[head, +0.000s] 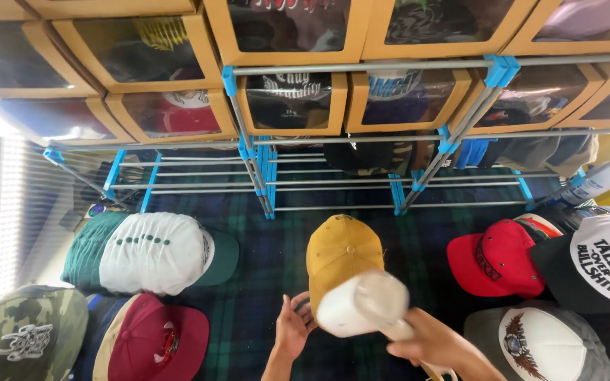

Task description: Cleaning and shaping baseball caps using a wooden form, brush, hairdryer, and cloth.

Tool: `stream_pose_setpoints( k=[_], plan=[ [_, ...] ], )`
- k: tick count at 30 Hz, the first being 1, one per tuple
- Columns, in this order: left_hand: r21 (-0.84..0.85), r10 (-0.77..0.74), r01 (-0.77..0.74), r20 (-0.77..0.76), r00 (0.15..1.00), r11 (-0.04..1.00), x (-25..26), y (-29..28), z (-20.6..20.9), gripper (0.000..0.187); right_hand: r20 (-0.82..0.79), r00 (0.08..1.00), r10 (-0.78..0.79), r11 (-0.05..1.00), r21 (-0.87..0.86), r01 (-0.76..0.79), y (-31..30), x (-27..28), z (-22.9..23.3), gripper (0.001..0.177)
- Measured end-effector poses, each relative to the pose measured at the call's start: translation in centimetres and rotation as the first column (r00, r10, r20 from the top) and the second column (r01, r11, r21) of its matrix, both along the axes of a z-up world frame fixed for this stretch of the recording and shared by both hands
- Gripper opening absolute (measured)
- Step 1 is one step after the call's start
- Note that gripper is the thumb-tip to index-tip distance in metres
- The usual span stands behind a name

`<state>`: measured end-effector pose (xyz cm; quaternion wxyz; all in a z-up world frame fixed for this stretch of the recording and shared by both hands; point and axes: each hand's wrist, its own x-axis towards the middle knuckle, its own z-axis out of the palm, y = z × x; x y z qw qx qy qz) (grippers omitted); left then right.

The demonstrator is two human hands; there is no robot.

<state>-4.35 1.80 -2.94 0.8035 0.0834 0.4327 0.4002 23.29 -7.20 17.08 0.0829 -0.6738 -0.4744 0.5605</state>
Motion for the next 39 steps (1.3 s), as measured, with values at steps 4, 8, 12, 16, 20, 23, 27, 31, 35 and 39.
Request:
stream_pose_setpoints(
  k=[4,8,12,16,20,23,27,31,35,39],
  plan=[
    [0.072,-0.077,0.083,-0.079,0.994,0.994,0.1,-1.3,0.6,0.059,-0.203,0.88,-0.429,0.854,0.227,0.469,-4.3,4.9,-6.7,0.014],
    [0.138,-0.116,0.144,-0.189,0.975,0.98,2.0,-0.8,0.3,0.041,-0.322,0.621,-0.715,0.565,0.257,0.784,-4.6,5.1,-9.0,0.011],
    [0.072,-0.108,0.129,-0.239,0.965,0.989,3.6,-0.3,3.7,0.041,-0.451,0.665,-0.596,0.643,0.228,0.731,-7.2,6.6,-14.5,0.014],
    [0.282,0.053,0.103,-0.496,0.867,0.954,3.7,-0.3,3.8,0.051,-0.25,0.794,-0.555,0.697,0.382,0.607,-5.0,9.7,-19.1,0.069],
    [0.487,0.15,0.314,-0.701,0.697,0.815,4.8,-0.2,6.1,0.079,0.339,0.693,-0.637,0.763,0.404,0.504,1.4,11.4,-15.3,0.055],
    [0.507,0.175,0.471,-0.792,0.585,0.722,6.4,0.3,7.7,0.101,0.516,0.686,-0.513,0.858,0.339,0.386,4.4,11.4,-14.7,0.049],
    [0.605,0.324,0.522,-0.781,0.534,0.601,7.6,1.4,7.4,0.098,0.672,0.615,-0.411,0.911,0.298,0.284,7.1,11.6,-19.9,0.046],
    [0.606,0.323,0.506,-0.778,0.54,0.614,7.5,1.2,7.5,0.097,0.712,0.483,-0.51,0.828,0.559,0.05,7.5,12.9,-26.7,0.054],
    [0.619,0.301,0.503,-0.761,0.574,0.603,7.2,1.5,8.0,0.099,0.719,0.369,-0.589,0.748,0.658,-0.087,7.1,13.8,-29.1,0.057],
    [0.591,0.276,0.516,-0.78,0.562,0.62,7.0,1.6,7.6,0.098,0.6,0.452,-0.66,0.62,0.775,-0.124,2.3,8.5,-25.4,0.06]
  ],
)
